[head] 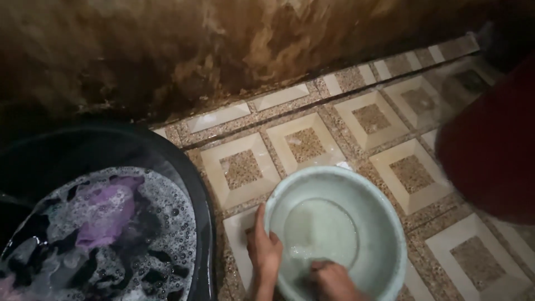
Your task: Washing and scrubbing a plastic basin with soap and a scouring pad.
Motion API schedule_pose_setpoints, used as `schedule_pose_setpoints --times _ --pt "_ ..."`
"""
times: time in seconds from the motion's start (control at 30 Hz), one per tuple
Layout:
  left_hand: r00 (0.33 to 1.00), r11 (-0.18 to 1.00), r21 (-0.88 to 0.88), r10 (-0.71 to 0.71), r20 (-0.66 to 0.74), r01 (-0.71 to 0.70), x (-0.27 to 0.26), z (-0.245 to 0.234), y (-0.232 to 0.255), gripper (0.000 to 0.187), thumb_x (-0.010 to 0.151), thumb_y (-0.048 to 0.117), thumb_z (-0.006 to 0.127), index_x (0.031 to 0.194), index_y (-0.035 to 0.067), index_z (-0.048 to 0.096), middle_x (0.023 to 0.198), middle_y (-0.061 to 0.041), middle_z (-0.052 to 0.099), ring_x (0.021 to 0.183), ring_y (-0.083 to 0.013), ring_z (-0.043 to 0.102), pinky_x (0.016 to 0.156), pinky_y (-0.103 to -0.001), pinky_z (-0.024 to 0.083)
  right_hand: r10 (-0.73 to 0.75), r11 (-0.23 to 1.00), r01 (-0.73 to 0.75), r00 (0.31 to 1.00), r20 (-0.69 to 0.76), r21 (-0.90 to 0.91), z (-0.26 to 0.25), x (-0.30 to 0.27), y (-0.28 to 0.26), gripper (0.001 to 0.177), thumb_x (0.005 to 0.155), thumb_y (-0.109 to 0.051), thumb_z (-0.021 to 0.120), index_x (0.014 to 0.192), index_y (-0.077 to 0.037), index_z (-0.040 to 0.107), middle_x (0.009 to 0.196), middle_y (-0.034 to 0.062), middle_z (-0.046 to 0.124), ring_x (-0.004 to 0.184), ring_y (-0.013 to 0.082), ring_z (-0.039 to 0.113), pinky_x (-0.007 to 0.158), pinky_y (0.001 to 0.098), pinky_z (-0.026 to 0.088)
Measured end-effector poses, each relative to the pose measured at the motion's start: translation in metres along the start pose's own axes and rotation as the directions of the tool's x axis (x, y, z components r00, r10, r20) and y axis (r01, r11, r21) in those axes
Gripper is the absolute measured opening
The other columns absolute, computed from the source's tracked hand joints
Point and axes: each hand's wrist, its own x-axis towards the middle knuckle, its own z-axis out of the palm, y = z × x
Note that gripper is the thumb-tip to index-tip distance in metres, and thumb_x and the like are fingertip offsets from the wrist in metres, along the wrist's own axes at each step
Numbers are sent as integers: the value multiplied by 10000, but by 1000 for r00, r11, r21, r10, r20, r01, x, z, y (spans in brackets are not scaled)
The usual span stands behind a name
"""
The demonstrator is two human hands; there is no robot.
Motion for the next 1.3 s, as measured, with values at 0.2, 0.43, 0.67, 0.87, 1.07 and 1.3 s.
schedule_pose_setpoints --times 0.2,0.43,0.67,0.87,1.07,1.3 --pt "978 986 53 152 141 -161 19 13 -28 832 763 -53 629 1521 238 447 1218 -225 684 1060 -435 657 934 -482 523 -94 987 102 993 -65 126 -29 7 56 191 671 -184 793 848 -131 748 905 120 719 894 355 696 702 485 569" --pt "942 950 12 308 137 -312 25 17 -8 774 747 -72 605 1468 182 481 1285 -209 659 1117 -406 665 927 -461 532 -144 981 183 900 412 -56 -5 56 10 177 732 -175 799 889 -110 749 924 158 733 911 357 717 762 487 567" --pt "919 950 185 176 353 -253 34 2 17 778 818 -28 564 1503 327 463 1267 -145 669 1124 -394 641 919 -495 517 230 833 -170 972 -50 527 -79 96 -60 193 708 -230 758 853 -105 734 911 190 716 877 409 684 731 530 536" --pt "817 845 238 331 472 -479 58 10 48 740 853 -41 523 1470 367 528 1213 -112 694 1010 -393 681 846 -496 541 -82 914 0 979 186 406 38 -13 -3 151 772 -267 703 894 -208 769 977 118 722 925 380 687 764 531 539" --pt "883 853 232 462 77 -467 22 -10 56 810 796 291 820 1466 48 436 1324 -194 610 1169 -375 615 968 -517 468 91 896 -113 993 70 430 -24 -17 -13 172 814 -320 723 873 -176 795 983 121 726 928 364 693 774 491 558" --pt "999 867 -496 52 9 -41 -123 41 -113 1286 600 188 900 1523 -62 39 1403 -318 455 1262 -441 553 1057 -458 436 644 510 -195 733 -221 838 -100 67 -35 248 853 -322 709 992 -123 760 956 112 760 917 319 719 803 433 551"
